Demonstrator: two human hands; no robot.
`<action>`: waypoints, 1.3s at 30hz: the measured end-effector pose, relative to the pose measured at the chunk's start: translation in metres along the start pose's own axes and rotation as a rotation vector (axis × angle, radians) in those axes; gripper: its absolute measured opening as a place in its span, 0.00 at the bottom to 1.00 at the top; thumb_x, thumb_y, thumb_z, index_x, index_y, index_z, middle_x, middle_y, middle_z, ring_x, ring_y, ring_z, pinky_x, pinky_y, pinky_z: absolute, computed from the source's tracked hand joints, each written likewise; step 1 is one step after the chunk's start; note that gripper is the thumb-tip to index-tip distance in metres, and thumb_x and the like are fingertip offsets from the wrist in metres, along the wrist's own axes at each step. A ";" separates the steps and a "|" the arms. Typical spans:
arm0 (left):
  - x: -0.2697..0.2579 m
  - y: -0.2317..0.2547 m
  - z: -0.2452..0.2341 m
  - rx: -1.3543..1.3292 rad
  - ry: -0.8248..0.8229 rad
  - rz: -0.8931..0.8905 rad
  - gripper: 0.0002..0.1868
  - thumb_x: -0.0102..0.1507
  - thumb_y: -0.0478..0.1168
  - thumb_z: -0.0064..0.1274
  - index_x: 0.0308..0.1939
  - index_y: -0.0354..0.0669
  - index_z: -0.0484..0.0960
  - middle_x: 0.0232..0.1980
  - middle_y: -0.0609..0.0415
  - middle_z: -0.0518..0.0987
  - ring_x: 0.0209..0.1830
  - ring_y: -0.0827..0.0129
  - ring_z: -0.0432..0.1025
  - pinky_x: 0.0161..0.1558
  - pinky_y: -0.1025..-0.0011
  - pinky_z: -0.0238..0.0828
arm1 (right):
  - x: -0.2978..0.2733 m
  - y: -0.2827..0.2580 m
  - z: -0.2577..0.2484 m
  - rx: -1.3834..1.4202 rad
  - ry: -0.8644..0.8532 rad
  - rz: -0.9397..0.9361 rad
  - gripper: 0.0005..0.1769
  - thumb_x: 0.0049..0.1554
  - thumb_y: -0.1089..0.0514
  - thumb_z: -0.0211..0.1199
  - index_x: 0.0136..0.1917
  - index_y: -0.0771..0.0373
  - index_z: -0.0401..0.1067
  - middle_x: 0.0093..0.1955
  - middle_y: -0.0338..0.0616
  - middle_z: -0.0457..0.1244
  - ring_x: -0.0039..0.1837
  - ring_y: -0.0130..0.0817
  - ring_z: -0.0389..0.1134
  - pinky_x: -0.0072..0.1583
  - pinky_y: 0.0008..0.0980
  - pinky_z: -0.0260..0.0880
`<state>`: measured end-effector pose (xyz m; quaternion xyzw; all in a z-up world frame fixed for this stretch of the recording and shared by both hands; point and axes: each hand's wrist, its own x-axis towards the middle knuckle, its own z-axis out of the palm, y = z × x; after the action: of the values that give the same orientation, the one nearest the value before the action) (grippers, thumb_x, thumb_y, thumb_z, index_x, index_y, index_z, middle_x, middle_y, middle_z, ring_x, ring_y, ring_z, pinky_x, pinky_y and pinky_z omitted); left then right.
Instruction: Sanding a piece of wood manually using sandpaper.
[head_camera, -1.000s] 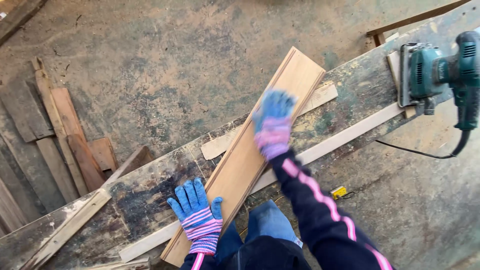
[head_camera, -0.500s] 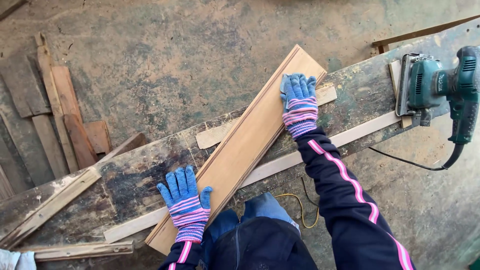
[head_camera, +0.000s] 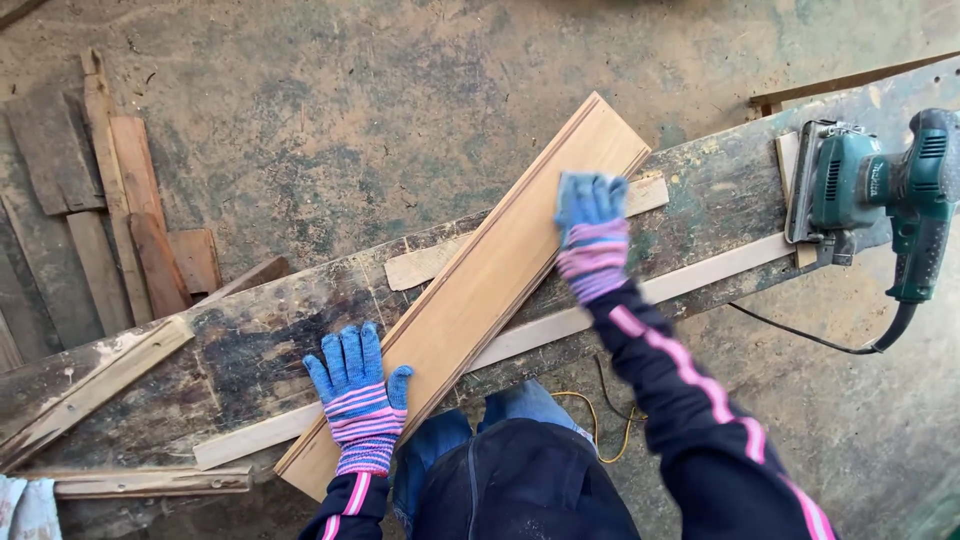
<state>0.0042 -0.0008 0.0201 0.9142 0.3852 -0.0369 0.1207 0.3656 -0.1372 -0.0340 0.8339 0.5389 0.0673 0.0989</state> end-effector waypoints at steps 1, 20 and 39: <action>0.001 0.002 0.000 -0.008 0.015 0.002 0.45 0.62 0.65 0.46 0.77 0.44 0.60 0.78 0.39 0.59 0.81 0.40 0.48 0.78 0.35 0.31 | -0.005 -0.018 -0.026 0.138 0.064 0.000 0.37 0.56 0.56 0.52 0.77 0.70 0.55 0.78 0.63 0.52 0.80 0.58 0.51 0.79 0.56 0.44; 0.001 -0.003 0.011 -0.039 0.073 0.011 0.45 0.62 0.64 0.47 0.77 0.42 0.59 0.79 0.37 0.58 0.81 0.38 0.47 0.77 0.33 0.32 | 0.017 -0.083 -0.093 0.531 0.277 -0.644 0.27 0.56 0.55 0.55 0.69 0.62 0.67 0.66 0.51 0.64 0.70 0.45 0.65 0.73 0.50 0.64; 0.000 -0.001 0.009 -0.078 0.035 -0.015 0.46 0.61 0.65 0.46 0.78 0.45 0.58 0.80 0.38 0.54 0.82 0.41 0.43 0.77 0.33 0.30 | 0.102 0.060 0.054 0.163 0.164 -0.072 0.29 0.63 0.56 0.53 0.76 0.63 0.60 0.75 0.57 0.56 0.79 0.54 0.52 0.80 0.50 0.48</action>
<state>0.0034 -0.0023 0.0110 0.9064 0.3952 -0.0068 0.1491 0.4722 -0.0730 -0.0716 0.8108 0.5786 0.0878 -0.0114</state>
